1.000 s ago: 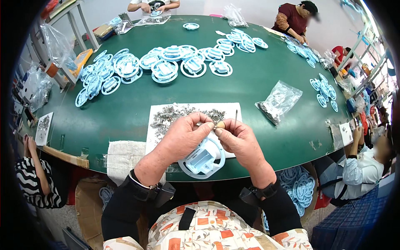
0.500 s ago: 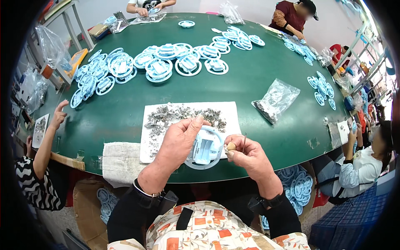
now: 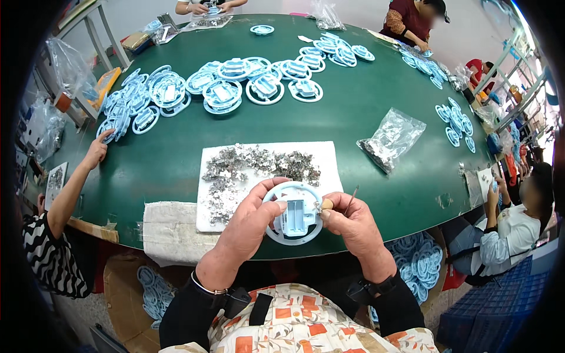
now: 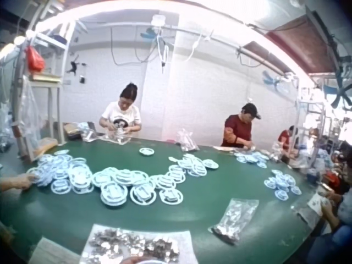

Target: The person sits at a green table in a workshop and assembles light blue plastic rings. They pick up a ring, insert small metal components into the center using a wooden stick, and place the finished unit on the table. The process is repeated continuously with other workers visible in the background.

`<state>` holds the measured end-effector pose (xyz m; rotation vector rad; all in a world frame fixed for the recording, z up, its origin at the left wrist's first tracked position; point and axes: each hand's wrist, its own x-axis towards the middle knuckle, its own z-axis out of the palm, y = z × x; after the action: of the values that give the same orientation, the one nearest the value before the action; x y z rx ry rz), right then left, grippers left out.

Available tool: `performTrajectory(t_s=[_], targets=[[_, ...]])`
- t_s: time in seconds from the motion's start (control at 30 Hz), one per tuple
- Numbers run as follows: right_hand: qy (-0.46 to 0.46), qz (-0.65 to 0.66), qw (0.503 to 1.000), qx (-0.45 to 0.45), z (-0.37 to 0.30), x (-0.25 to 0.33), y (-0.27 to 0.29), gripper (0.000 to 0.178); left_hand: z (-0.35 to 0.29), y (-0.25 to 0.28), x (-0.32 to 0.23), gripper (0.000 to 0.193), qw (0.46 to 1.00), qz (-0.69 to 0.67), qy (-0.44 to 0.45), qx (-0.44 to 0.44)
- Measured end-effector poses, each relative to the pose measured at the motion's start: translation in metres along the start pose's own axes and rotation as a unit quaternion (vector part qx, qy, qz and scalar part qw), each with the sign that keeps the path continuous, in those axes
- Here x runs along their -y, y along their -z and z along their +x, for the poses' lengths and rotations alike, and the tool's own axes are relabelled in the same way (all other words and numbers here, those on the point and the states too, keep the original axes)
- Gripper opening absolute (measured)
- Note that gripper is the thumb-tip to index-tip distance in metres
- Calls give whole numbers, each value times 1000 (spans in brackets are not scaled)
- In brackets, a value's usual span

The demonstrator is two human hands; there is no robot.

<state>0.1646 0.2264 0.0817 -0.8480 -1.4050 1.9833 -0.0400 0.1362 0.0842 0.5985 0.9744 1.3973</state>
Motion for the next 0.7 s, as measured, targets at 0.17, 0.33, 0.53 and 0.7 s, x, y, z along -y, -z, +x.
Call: performTrajectory(t_s=[0.17, 0.33, 0.53, 0.7], targets=[[8, -26, 1000, -6, -1, -1, 0, 10, -6, 1, -1, 51, 1000, 26, 11, -4], [47, -58, 997, 3, -1, -4, 3, 8, -3, 1, 0, 51, 1000, -8, -20, -11], [-30, -7, 1000, 0, -6, -3, -2, 9, 0, -1, 3, 56, 995, -85, -27, -32], [-24, 17, 999, 15, -3, -3, 2, 9, -1, 0, 7, 57, 996, -86, -38, -8]])
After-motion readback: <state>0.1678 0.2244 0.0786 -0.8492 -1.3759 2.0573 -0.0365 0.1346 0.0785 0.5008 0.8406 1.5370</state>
